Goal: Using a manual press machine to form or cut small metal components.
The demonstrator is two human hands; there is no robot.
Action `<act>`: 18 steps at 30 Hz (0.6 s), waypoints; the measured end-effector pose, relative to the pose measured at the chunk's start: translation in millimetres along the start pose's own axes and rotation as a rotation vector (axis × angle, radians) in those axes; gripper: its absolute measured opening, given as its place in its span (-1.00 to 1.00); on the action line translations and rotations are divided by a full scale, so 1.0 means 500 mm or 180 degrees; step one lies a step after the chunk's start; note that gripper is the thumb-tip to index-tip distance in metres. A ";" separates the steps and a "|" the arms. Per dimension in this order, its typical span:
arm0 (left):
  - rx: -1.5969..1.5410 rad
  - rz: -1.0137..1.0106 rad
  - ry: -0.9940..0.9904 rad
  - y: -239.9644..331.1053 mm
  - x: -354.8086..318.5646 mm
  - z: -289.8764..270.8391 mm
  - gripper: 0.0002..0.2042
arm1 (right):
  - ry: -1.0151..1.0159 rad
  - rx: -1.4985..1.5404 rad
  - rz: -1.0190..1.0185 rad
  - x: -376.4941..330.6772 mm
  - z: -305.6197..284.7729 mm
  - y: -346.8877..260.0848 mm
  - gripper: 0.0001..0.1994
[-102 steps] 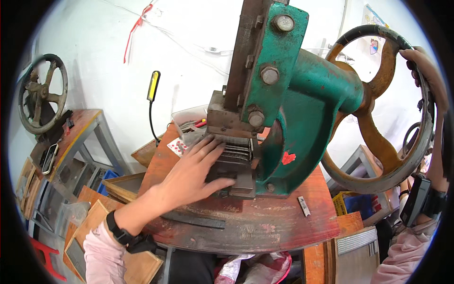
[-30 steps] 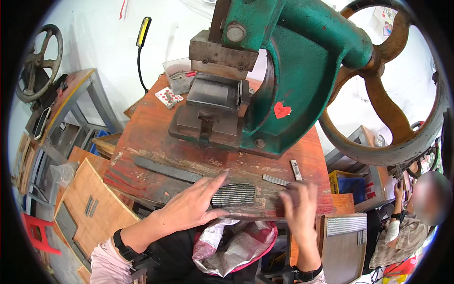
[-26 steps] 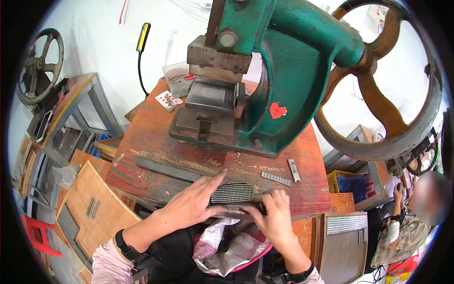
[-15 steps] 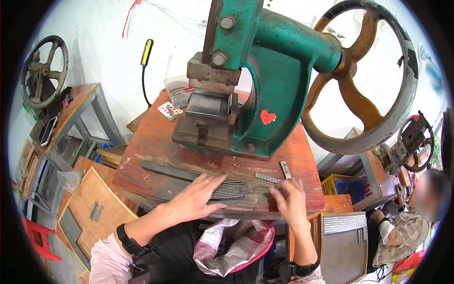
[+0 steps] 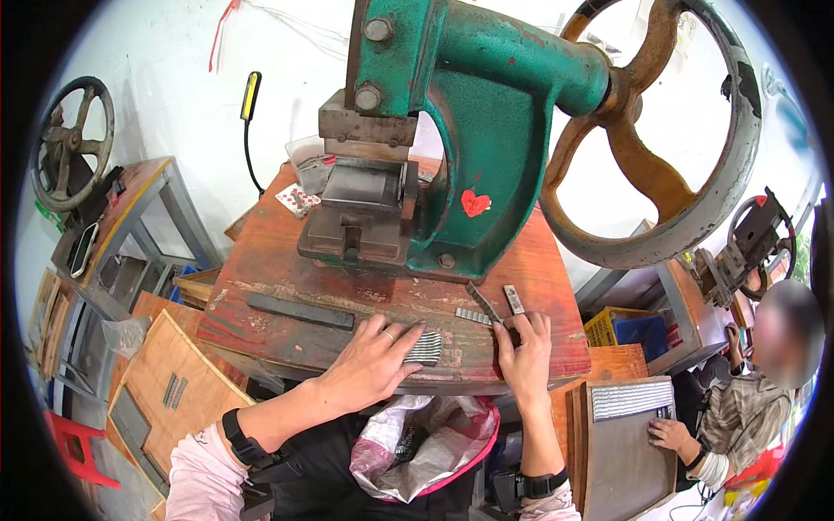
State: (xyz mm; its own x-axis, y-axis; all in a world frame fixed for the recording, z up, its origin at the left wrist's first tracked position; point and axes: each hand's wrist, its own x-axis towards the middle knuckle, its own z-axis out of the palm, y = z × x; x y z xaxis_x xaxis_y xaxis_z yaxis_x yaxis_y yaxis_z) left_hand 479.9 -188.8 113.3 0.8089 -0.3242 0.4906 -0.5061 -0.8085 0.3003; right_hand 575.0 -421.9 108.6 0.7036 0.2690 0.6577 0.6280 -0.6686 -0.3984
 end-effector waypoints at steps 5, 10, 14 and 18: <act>0.0089 0.0170 0.0042 0.005 0.002 -0.001 -0.50 | -0.0003 0.0030 0.0118 0.002 0.002 0.001 -0.89; -0.1603 -0.1042 0.0014 0.013 0.013 -0.037 -0.57 | 0.0046 0.0038 0.0110 0.001 0.002 0.001 -0.89; -0.6149 -0.2948 -0.0200 -0.006 0.013 -0.090 -0.69 | 0.0018 0.0035 0.0134 0.002 0.001 -0.001 -0.89; -0.6783 -0.2746 -0.0124 -0.004 -0.001 -0.106 -0.73 | 0.0024 0.0015 0.0149 0.002 0.002 -0.002 -0.89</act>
State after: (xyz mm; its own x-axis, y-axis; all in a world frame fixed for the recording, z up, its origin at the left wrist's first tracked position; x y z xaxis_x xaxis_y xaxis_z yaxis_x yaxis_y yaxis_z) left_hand 464.8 -160.9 155.7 0.9243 -0.3336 -0.1851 0.3807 0.7731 0.5073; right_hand 575.2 -420.2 108.9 0.7298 0.2322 0.6430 0.5959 -0.6771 -0.4318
